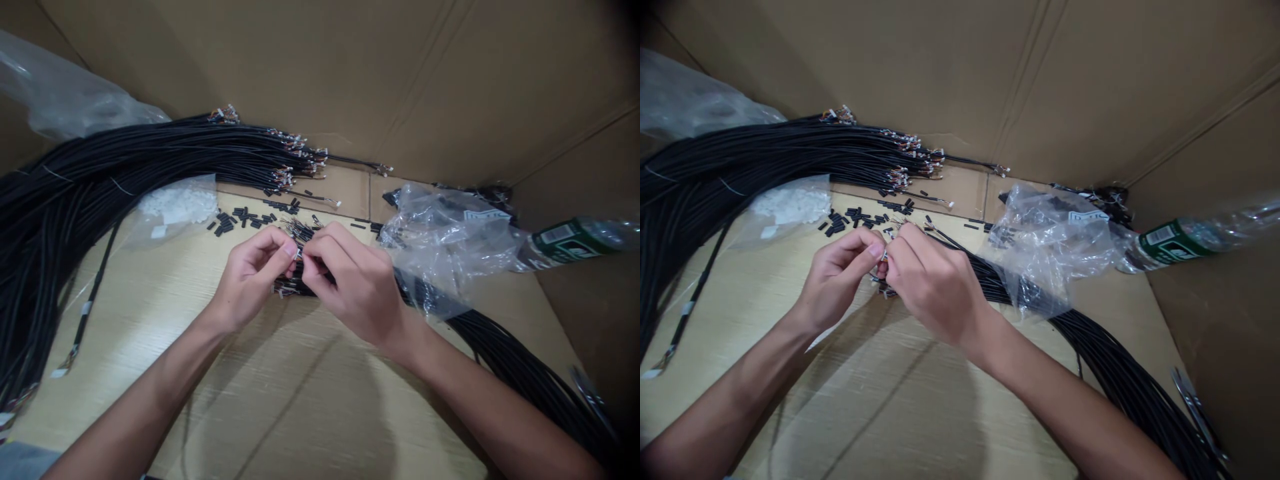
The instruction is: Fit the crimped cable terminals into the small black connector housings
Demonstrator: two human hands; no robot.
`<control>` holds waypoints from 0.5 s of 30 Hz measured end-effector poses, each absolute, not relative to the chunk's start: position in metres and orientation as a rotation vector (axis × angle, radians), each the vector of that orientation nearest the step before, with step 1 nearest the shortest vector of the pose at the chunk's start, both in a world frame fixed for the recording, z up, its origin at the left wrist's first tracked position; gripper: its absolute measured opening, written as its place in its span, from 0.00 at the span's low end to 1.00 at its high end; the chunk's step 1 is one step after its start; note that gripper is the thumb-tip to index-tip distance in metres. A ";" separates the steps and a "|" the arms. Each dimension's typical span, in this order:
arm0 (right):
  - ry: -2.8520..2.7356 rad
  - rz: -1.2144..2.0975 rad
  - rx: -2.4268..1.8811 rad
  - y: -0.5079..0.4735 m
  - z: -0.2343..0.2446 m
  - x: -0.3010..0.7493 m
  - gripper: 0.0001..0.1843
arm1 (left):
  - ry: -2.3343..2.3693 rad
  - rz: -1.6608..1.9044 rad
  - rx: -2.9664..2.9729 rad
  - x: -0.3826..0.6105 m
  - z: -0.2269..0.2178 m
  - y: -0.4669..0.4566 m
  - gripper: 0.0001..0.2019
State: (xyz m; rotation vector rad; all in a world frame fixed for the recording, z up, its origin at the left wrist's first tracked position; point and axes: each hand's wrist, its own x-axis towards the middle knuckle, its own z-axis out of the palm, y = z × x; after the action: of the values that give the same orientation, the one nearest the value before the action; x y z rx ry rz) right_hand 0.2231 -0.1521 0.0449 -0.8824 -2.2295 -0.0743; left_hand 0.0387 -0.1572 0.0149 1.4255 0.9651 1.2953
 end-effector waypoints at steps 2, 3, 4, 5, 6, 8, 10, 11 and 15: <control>-2.233 -0.063 -0.882 -0.152 0.043 0.223 0.12 | 0.970 1.300 1.439 0.038 0.015 -0.157 0.13; -2.234 -0.053 -0.885 -0.152 0.043 0.223 0.12 | 0.974 1.304 1.449 0.038 0.015 -0.158 0.13; -2.233 -0.044 -0.886 -0.151 0.042 0.223 0.12 | 0.978 1.307 1.458 0.038 0.015 -0.158 0.13; -2.230 -0.031 -0.884 -0.151 0.042 0.224 0.12 | 0.983 1.310 1.466 0.037 0.015 -0.158 0.13; -2.227 -0.010 -0.873 -0.150 0.042 0.224 0.12 | 0.987 1.314 1.472 0.037 0.016 -0.158 0.13; -2.206 0.075 -0.830 -0.148 0.043 0.225 0.10 | 0.987 1.327 1.477 0.038 0.016 -0.158 0.13; -2.146 0.214 -0.773 -0.145 0.044 0.225 0.08 | 0.981 1.348 1.473 0.038 0.017 -0.158 0.13; -2.106 0.284 -0.752 -0.144 0.044 0.225 0.08 | 0.976 1.355 1.467 0.038 0.017 -0.157 0.13; -2.020 0.409 -0.716 -0.142 0.045 0.225 0.07 | 0.935 1.382 1.454 0.037 0.017 -0.158 0.13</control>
State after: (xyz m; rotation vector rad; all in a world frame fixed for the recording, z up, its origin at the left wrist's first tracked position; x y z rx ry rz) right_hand 0.2245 -0.1424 0.0455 -0.7164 -2.0201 0.4089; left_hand 0.0373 -0.1577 0.0166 1.4545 0.9350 1.3824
